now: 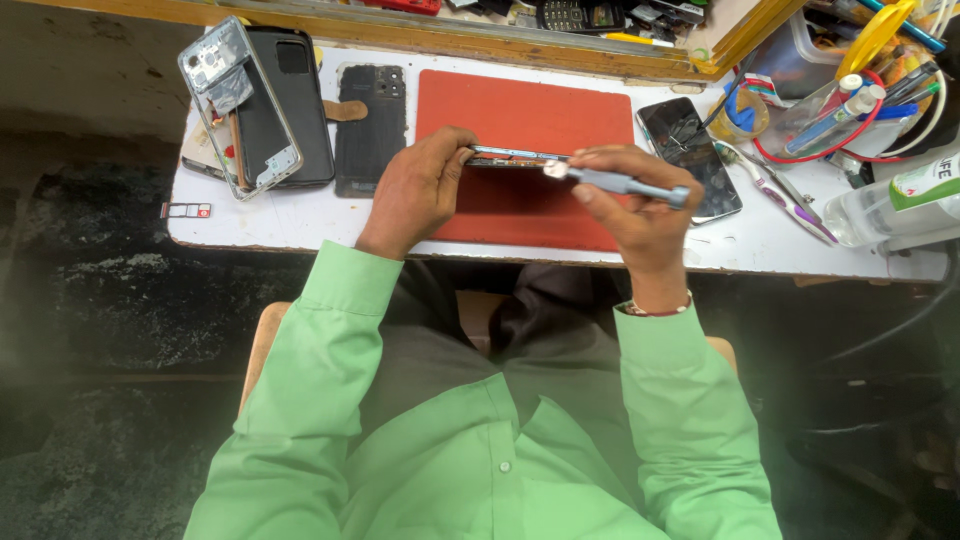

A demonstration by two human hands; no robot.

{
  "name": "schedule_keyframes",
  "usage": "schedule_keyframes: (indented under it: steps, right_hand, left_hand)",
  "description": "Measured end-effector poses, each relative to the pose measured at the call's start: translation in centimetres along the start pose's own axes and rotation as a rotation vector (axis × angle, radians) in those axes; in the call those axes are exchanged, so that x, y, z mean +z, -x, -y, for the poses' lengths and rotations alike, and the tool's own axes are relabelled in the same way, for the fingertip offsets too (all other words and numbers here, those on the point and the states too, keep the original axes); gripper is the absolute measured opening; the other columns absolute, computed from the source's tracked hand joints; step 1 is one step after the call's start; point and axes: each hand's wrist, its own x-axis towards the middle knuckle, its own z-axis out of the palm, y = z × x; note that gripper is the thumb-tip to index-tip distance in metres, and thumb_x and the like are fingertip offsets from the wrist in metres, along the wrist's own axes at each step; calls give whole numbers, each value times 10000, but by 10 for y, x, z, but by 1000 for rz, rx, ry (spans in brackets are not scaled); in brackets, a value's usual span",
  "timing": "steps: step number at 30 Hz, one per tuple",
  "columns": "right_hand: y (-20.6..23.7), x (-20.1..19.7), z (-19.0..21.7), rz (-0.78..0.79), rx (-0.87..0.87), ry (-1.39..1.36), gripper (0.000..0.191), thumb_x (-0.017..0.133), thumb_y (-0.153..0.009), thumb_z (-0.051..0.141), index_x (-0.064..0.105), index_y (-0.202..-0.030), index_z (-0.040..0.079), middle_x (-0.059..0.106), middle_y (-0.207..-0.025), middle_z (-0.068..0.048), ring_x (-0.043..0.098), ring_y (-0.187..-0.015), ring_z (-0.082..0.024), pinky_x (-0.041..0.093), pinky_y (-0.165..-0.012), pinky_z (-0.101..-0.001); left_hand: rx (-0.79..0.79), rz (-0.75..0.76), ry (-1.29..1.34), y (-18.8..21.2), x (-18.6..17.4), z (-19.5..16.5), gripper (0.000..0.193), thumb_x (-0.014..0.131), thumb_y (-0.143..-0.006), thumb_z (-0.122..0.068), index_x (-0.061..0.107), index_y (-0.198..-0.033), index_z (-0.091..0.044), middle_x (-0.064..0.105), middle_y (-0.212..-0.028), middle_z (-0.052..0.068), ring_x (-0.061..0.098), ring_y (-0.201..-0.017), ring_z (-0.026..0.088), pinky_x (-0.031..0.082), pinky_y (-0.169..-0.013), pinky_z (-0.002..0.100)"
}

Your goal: The person disassembles a smartphone by removing the back cover and using a screwdriver to loosen screws. They then reassemble the phone and test the screen by swiping and entering a passcode. The person handles the phone, back cover, and screwdriver throughout the process.

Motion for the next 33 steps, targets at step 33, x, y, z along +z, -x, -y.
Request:
schedule_keyframes:
  steps: [33]
  right_hand:
    - [-20,13,6,121,-12,269,219,825,-859,-10,767,-1068,17,778,-1091,-132,767,-1051,-225,617,-921,-305]
  left_hand:
    - [-54,20,-3,-4,2,-2,124,555,-1078,-162,634,-1124,-79,695,-871,116,659,-717,294,512,-649,414]
